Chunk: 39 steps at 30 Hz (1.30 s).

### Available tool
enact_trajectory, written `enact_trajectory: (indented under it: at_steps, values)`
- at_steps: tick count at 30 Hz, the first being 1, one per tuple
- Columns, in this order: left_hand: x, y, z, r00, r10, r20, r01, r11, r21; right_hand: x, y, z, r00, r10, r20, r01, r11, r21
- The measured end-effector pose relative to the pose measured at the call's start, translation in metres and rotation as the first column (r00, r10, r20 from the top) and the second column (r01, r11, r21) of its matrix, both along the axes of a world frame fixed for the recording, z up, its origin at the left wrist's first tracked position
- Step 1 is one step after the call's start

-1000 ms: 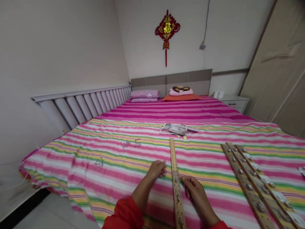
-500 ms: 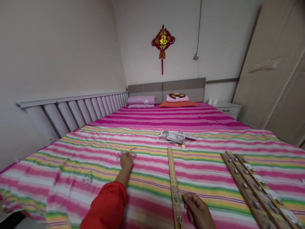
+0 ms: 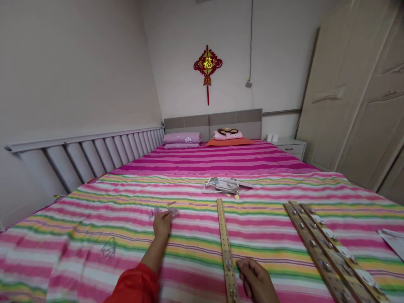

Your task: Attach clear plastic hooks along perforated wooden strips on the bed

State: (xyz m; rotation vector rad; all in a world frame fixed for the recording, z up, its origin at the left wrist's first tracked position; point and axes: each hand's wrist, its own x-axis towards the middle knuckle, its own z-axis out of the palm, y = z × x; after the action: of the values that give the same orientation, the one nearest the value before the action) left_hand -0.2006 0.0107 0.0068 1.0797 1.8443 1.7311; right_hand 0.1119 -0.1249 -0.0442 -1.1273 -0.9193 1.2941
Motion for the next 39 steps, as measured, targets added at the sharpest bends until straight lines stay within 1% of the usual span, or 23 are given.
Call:
enact_trajectory:
  at_steps: [2, 3, 5, 7, 11, 12, 14, 17, 20, 22, 25, 28, 31, 33, 36, 39]
  values:
    - [0.01, -0.013, 0.002, 0.986, -0.064, 0.151, 0.061, 0.998, 0.03, 0.0, 0.001, -0.002, 1.0, -0.002, 0.001, 0.002, 1.0, 0.013]
    - [0.016, -0.02, 0.003, 0.961, -0.11, 0.253, 0.102, 0.994, 0.043, -0.001, 0.002, -0.003, 1.0, -0.001, 0.0, 0.001, 1.0, 0.015]
    - [0.027, -0.034, 0.004, 0.868, -0.187, 0.459, 0.175, 0.982, 0.069, -0.001, 0.003, -0.004, 1.0, 0.0, -0.003, 0.0, 1.0, 0.026]
    - [0.036, -0.047, 0.003, 0.767, -0.216, 0.604, 0.219, 0.973, 0.07, -0.002, 0.004, -0.005, 1.0, 0.0, -0.007, 0.001, 0.999, 0.042]
    - [0.052, -0.066, -0.004, 0.554, -0.197, 0.809, 0.249, 0.966, 0.065, -0.001, 0.003, -0.002, 1.0, -0.014, -0.018, 0.015, 0.998, 0.057]
    - [0.056, -0.069, -0.006, 0.511, -0.193, 0.838, 0.255, 0.965, 0.067, -0.001, 0.002, 0.0, 1.0, -0.017, -0.021, 0.018, 0.998, 0.06]
    - [0.062, -0.076, -0.012, 0.455, -0.196, 0.869, 0.267, 0.961, 0.078, 0.0, 0.0, 0.004, 1.0, -0.017, -0.025, 0.018, 0.998, 0.066]
    - [0.067, -0.086, -0.021, 0.417, -0.27, 0.868, 0.26, 0.95, 0.171, 0.0, -0.002, 0.009, 1.0, -0.019, 0.0, 0.019, 0.997, 0.069]
    - [0.067, -0.094, -0.031, 0.387, -0.38, 0.84, 0.245, 0.921, 0.304, 0.0, -0.002, 0.015, 0.994, -0.023, 0.107, 0.016, 0.998, 0.067]
    - [0.065, -0.096, -0.036, 0.359, -0.423, 0.832, 0.248, 0.903, 0.352, -0.002, 0.0, 0.022, 0.985, -0.027, 0.169, 0.014, 0.997, 0.078]
    - [0.061, -0.096, -0.04, 0.301, -0.435, 0.849, 0.247, 0.895, 0.371, -0.013, 0.006, 0.041, 0.975, -0.04, 0.219, 0.007, 0.989, 0.148]
    - [0.06, -0.095, -0.042, 0.27, -0.433, 0.86, 0.247, 0.894, 0.373, -0.037, 0.013, 0.067, 0.961, -0.002, 0.275, -0.065, 0.969, 0.237]
    - [0.059, -0.094, -0.044, 0.28, -0.44, 0.853, 0.243, 0.892, 0.38, -0.072, 0.017, 0.09, 0.933, 0.084, 0.351, -0.187, 0.944, 0.273]
    - [0.06, -0.093, -0.045, 0.303, -0.458, 0.836, 0.253, 0.884, 0.393, -0.095, 0.018, 0.098, 0.908, 0.112, 0.403, -0.236, 0.932, 0.275]
    - [0.062, -0.094, -0.046, 0.333, -0.516, 0.789, 0.323, 0.849, 0.418, -0.124, 0.018, 0.101, 0.87, 0.108, 0.481, -0.255, 0.934, 0.252]
    - [0.063, -0.095, -0.046, 0.366, -0.542, 0.757, 0.375, 0.83, 0.413, -0.14, 0.018, 0.101, 0.831, 0.046, 0.554, -0.206, 0.951, 0.23]
